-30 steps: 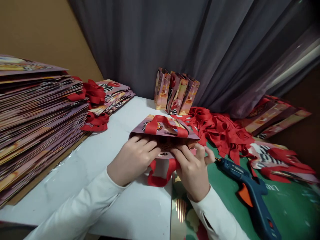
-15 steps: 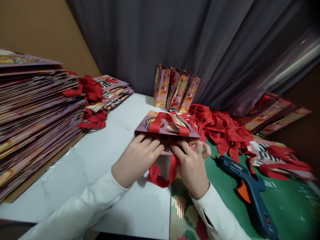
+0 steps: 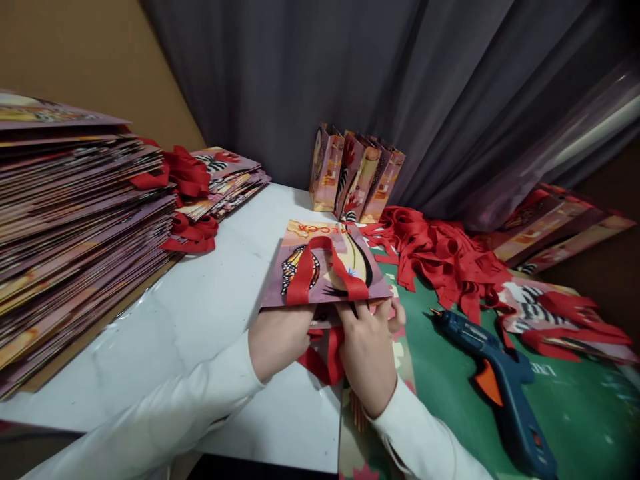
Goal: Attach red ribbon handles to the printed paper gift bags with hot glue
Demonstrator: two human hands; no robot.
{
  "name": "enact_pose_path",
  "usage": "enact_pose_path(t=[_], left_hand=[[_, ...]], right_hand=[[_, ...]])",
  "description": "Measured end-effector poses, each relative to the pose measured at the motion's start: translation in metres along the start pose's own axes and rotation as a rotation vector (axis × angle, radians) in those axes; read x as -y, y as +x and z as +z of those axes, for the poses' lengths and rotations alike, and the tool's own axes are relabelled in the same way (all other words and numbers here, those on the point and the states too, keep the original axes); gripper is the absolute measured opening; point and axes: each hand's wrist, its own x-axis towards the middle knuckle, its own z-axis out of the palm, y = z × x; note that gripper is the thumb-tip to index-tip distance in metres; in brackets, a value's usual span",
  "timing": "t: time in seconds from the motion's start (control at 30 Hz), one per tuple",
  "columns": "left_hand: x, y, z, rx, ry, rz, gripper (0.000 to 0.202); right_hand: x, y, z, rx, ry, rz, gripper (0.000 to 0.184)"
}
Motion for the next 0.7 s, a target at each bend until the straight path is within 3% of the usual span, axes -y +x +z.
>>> enact_pose_path(t=[0.4, 0.7], left_hand=[[-0.005, 0.004, -0.011, -0.050, -0.001, -0.004, 0.026], [-0.014, 0.004, -0.007, -0.017, -0.088, -0.030, 0.056]], right_hand=[[0.002, -0.002, -0.001, -0.043, 0.027, 0.044, 0.054], [0.009, -0.011, 0.004, -0.106, -0.073, 0.103, 0.040]])
